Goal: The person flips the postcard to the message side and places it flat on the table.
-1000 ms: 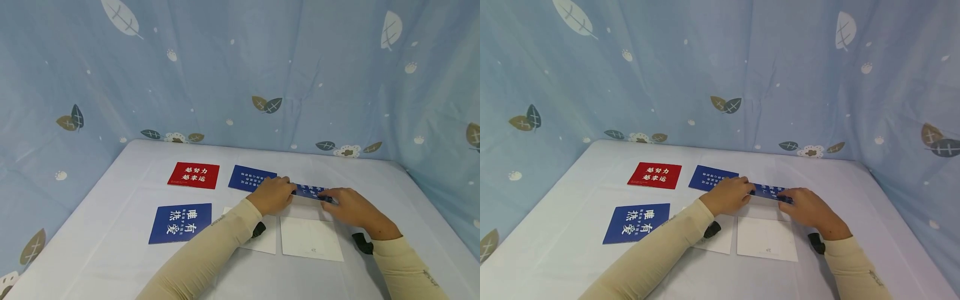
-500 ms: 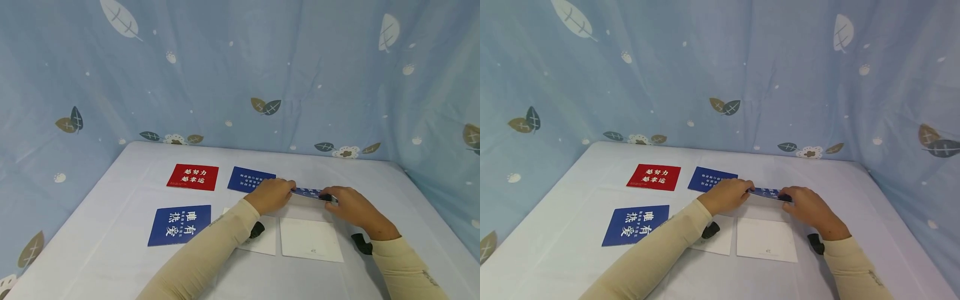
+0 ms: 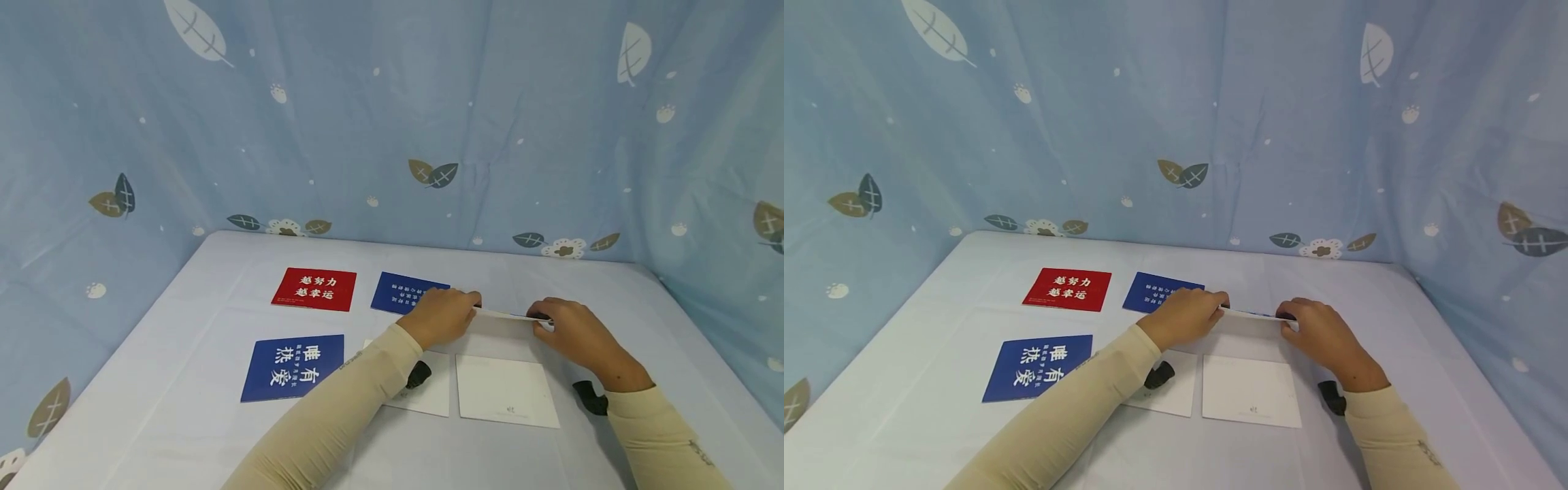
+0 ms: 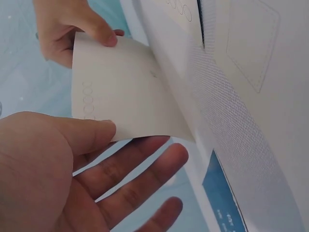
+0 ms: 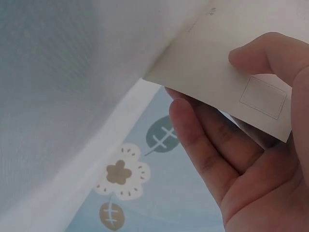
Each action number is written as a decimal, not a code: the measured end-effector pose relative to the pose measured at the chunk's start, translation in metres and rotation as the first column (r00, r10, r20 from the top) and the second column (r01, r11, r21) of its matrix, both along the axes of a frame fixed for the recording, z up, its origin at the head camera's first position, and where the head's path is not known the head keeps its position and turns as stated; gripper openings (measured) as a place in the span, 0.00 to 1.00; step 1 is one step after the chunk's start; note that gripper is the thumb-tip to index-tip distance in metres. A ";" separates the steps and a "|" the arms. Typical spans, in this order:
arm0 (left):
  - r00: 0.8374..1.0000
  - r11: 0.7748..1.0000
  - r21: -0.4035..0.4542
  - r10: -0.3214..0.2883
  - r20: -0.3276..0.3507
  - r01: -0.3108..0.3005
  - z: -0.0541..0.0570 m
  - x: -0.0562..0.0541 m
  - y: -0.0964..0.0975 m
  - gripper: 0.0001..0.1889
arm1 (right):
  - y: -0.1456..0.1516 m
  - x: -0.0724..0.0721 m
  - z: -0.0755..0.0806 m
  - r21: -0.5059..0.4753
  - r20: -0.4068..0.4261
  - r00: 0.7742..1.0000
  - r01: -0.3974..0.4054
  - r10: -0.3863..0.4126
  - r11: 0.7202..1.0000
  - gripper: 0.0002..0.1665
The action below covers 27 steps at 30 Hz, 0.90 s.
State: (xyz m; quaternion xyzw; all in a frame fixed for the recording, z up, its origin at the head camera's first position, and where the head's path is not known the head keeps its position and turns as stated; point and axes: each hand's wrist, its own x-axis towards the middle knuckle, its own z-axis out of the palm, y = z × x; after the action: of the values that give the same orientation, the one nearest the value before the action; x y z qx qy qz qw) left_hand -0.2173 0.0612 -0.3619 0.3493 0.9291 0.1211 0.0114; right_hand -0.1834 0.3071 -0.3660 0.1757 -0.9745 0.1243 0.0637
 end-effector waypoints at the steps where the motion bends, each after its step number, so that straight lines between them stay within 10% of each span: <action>1: 1.000 1.000 0.001 -0.001 -0.006 0.001 0.000 0.000 0.000 0.15 | 0.000 0.000 0.000 -0.003 -0.007 1.000 -0.003 0.003 1.000 0.09; 27: 0.988 0.996 0.080 0.045 -0.150 -0.034 0.004 0.000 -0.001 0.17 | 0.001 -0.001 -0.003 -0.066 -0.161 0.987 -0.018 0.007 0.998 0.24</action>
State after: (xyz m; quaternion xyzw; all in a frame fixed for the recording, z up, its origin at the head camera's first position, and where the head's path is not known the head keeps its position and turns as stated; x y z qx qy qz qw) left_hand -0.2177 0.0598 -0.3582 0.3392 0.9287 0.1301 -0.0750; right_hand -0.1841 0.3086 -0.3694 0.1892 -0.9603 0.1427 0.1472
